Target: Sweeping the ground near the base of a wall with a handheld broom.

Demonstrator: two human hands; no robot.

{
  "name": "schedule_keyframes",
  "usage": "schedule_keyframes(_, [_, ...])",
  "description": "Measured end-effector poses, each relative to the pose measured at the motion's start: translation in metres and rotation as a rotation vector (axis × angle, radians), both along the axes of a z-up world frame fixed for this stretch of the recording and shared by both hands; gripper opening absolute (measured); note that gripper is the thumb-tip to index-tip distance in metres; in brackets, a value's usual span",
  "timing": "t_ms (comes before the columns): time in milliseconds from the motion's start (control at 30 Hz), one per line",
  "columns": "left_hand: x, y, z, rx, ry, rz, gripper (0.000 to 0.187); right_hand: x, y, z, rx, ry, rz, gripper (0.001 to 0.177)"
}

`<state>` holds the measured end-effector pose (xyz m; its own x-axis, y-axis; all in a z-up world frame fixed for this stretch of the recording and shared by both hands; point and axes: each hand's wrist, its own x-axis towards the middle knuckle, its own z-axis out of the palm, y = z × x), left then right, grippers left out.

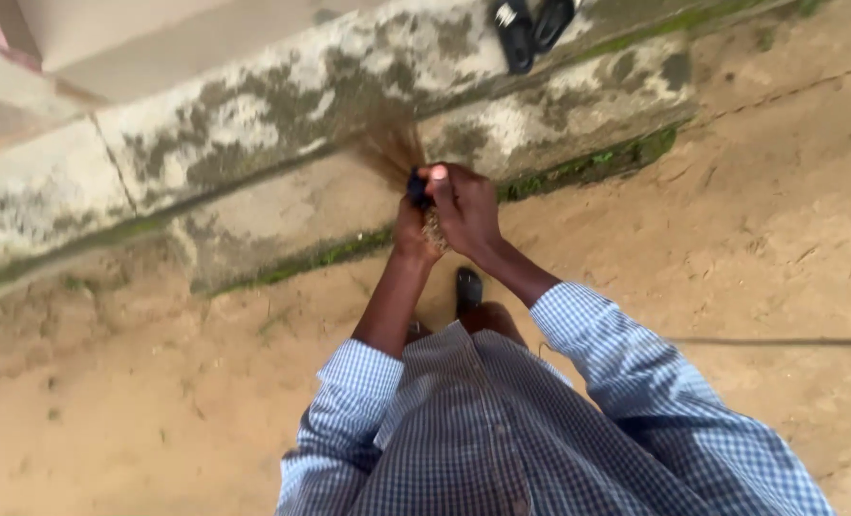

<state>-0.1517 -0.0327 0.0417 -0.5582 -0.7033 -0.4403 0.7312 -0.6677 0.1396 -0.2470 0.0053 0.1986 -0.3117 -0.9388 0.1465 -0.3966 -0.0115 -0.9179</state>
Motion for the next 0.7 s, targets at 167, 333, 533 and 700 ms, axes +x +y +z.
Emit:
schedule_keyframes(167, [-0.012,0.006,0.020,-0.102,0.002,-0.011,0.030,-0.019,0.000,-0.006,-0.044,0.170,0.029,0.050])
schedule_keyframes(333, [-0.027,0.003,0.027,-0.032,-0.042,0.066,0.027,-0.053,-0.009,-0.019,-0.135,0.086,0.356,0.054])
schedule_keyframes(533, [-0.039,0.005,0.010,-0.086,-0.345,-0.004,0.037,-0.046,-0.021,-0.011,0.313,0.435,0.210,0.050])
schedule_keyframes(700, [-0.036,0.005,-0.030,0.005,0.151,0.048,0.027,-0.050,-0.002,-0.032,-0.201,0.441,0.168,0.043])
